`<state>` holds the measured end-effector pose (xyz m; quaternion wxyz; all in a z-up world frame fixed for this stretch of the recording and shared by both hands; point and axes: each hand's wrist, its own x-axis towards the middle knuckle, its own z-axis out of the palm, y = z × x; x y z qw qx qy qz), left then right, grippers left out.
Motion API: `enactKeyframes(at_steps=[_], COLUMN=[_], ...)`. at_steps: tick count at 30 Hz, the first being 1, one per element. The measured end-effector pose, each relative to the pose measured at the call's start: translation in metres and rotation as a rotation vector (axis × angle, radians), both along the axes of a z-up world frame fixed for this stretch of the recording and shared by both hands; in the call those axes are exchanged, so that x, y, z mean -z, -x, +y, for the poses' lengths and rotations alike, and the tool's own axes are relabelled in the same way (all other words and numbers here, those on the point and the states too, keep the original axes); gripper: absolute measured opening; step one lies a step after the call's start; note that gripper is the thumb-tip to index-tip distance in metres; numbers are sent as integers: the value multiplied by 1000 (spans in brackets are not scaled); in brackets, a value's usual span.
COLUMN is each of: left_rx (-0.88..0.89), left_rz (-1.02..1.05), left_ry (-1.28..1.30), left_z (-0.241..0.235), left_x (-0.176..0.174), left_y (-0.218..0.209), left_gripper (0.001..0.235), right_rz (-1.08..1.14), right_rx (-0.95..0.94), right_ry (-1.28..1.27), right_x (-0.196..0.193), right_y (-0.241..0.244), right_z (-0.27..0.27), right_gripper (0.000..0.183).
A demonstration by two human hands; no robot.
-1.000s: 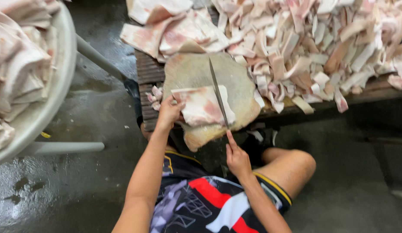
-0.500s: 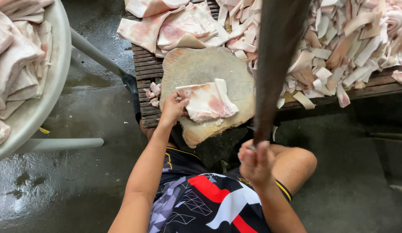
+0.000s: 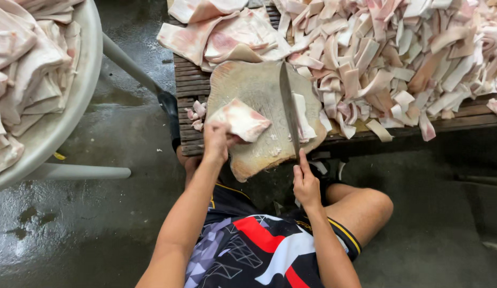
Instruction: The person slices sheets of pork skin into thin strips using a large cleaver on a wooden block, handling several pieces and moving them to a pile.
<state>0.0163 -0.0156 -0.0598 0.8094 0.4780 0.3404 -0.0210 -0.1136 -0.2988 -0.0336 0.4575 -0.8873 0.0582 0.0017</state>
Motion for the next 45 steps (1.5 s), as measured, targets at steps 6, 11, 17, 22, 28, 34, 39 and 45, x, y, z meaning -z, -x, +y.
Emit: enactKeyframes(at_steps=[6,11,17,22,28,34,39,45], left_rx=[347,352,225,270,353,392,389,430], left_rz=[225,-43,-12,82,134,59,115,105], left_ry=[-44,-247,-73,-109,-127,-168,-160,-107], left_z=[26,2,-37,-27,-21,-21,-22,-19], left_x=[-1,69,48,3,11,25,19,30], left_y=[13,-3,19,11,14,11,10,5], left_gripper=[28,22,21,20,22,22,22,20], right_rz=[166,166,-425,-541,-49,-26,-513,20], right_rx=[29,-28,-208,-184,-173,-50,-186,-210], right_ry=[-284,-366,-294,49,185,-84,-244,237], right_x=[-17,-74,-139,-67,-23,-108,-88,-22], right_y=[-26,-19,21,14,-4,-3,29,16], right_z=[-6,11,3,13,11,5,0,30], right_gripper=[57,58,60,67,55,54,57,59])
